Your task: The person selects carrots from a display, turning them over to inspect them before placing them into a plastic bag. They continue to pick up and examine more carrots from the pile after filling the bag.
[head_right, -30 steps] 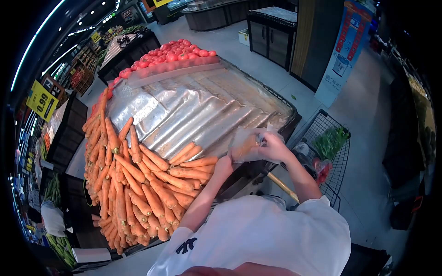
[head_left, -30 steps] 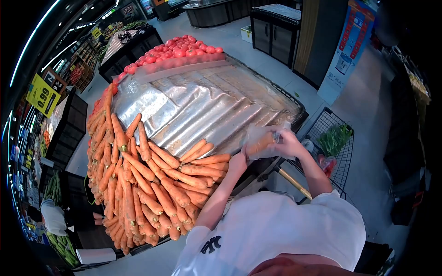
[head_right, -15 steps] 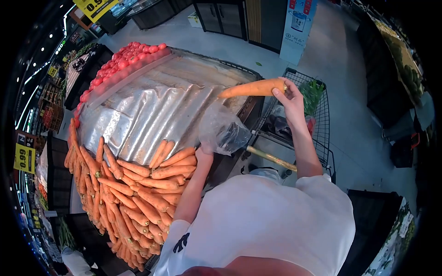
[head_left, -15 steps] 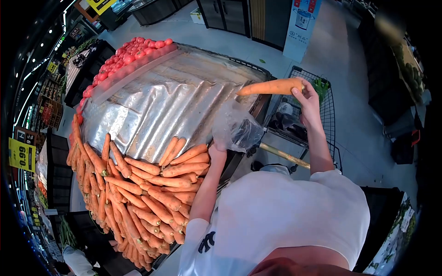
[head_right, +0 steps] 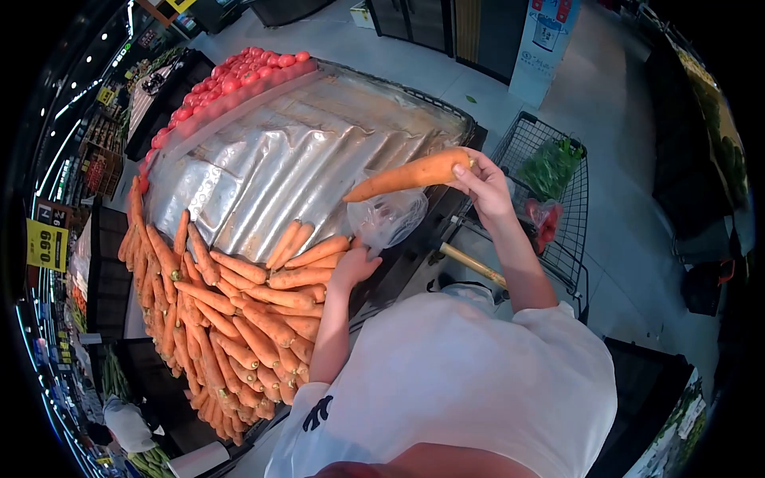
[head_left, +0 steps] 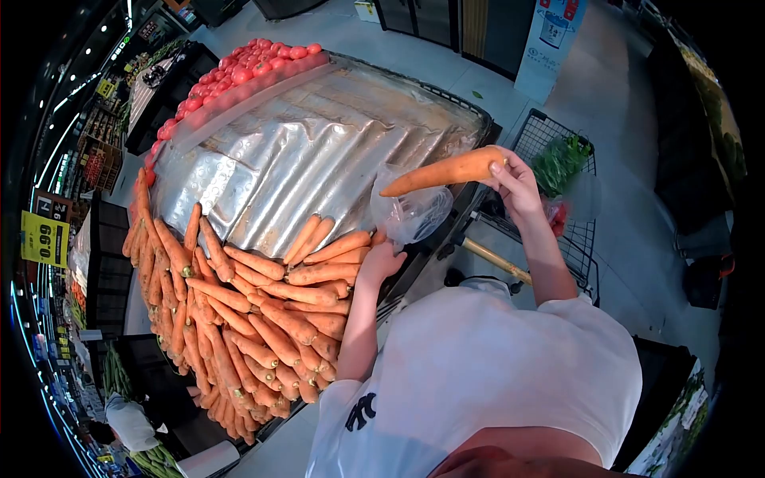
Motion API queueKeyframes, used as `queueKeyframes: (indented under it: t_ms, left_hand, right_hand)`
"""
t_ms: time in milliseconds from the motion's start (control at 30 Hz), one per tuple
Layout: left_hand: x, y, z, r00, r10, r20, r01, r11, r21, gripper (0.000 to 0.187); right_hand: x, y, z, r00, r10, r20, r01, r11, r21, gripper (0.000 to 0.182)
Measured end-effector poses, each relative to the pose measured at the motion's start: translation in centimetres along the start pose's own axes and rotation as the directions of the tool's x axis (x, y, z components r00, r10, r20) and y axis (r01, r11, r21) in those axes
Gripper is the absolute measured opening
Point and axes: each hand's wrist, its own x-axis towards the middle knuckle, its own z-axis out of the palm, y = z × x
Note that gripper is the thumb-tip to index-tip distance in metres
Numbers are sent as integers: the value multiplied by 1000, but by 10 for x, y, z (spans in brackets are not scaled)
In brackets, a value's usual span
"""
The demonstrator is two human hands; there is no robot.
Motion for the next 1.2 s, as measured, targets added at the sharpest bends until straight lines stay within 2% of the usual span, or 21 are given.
queueKeyframes:
  t_ms: [33,67,167,267,300,367,400,467,533,600,667,800,833,900,933,1000,1033,1100,1133,1167,1200]
  left_hand:
    - [-16,0,-1,996,-6,-92,-2,997,-83,69]
    - [-26,-7,8,949,34,-314,-134,944,-301,68]
    - [-72,21,-9,772,-65,-632,-309,831,-462,72]
    - [-97,25,-11,619,-127,-775,-695,369,-616,90]
    - [-105,26,-13,559,-129,-819,-730,393,-560,95]
    - [-119,23,-9,495,-227,-839,-767,341,-544,82]
    - [-130,19,-8,503,-259,-825,-769,300,-564,69]
    - [-146,17,-7,476,-365,-800,-749,308,-586,65]
    - [-160,23,-11,463,-483,-743,-735,260,-627,60]
    - [-165,16,-7,450,-522,-725,-727,257,-637,60]
    - [-169,14,-6,444,-552,-706,-743,213,-634,60]
    - [-167,7,9,433,-564,-703,-738,227,-636,59]
    - [-169,8,14,543,-530,-651,-677,183,-713,55]
    - [-167,25,26,653,-483,-584,-640,60,-766,50]
    - [-169,33,27,644,-533,-549,-650,-4,-760,48]
    - [-173,24,35,670,-559,-489,-640,-100,-762,45]
    - [-175,15,41,625,-589,-512,-644,-19,-765,44]
    - [-184,2,47,534,-637,-557,-629,141,-764,43]
    - [-196,-4,41,520,-680,-517,-571,173,-802,41]
    - [-209,-11,33,522,-718,-460,-552,126,-824,43]
    - [-221,-8,19,426,-734,-529,-613,196,-765,45]
  right_hand:
    - [0,5,5,999,30,14,-30,999,25,42]
    - [0,10,11,998,60,30,-62,997,51,41]
    - [-4,28,32,975,193,109,-199,979,52,40]
    - [-11,46,58,913,369,172,-370,929,-27,39]
    - [-12,54,64,870,437,230,-416,899,-135,40]
    - [-16,72,79,777,532,337,-470,846,-251,39]
    - [-19,73,89,706,607,366,-522,795,-310,39]
    - [-26,70,107,580,682,445,-528,731,-433,51]
    - [-32,79,114,478,714,511,-589,693,-416,56]
    - [-35,88,120,373,740,560,-605,651,-458,62]
    - [-37,88,126,344,750,565,-617,634,-466,62]
    - [-40,88,144,316,745,587,-605,635,-480,58]
    - [-44,91,150,326,730,600,-572,658,-490,55]
    - [-56,94,159,352,698,624,-505,703,-501,50]
    - [-60,94,162,316,700,640,-486,699,-524,34]
    - [-63,105,160,271,659,701,-359,745,-562,32]
    - [-62,107,158,243,639,730,-311,764,-565,31]
    - [-61,104,154,245,638,730,-341,761,-551,30]
    - [-60,102,152,249,639,728,-356,759,-544,30]
    - [-57,102,148,270,648,712,-366,753,-546,28]
    - [-54,102,144,291,657,695,-377,747,-548,27]
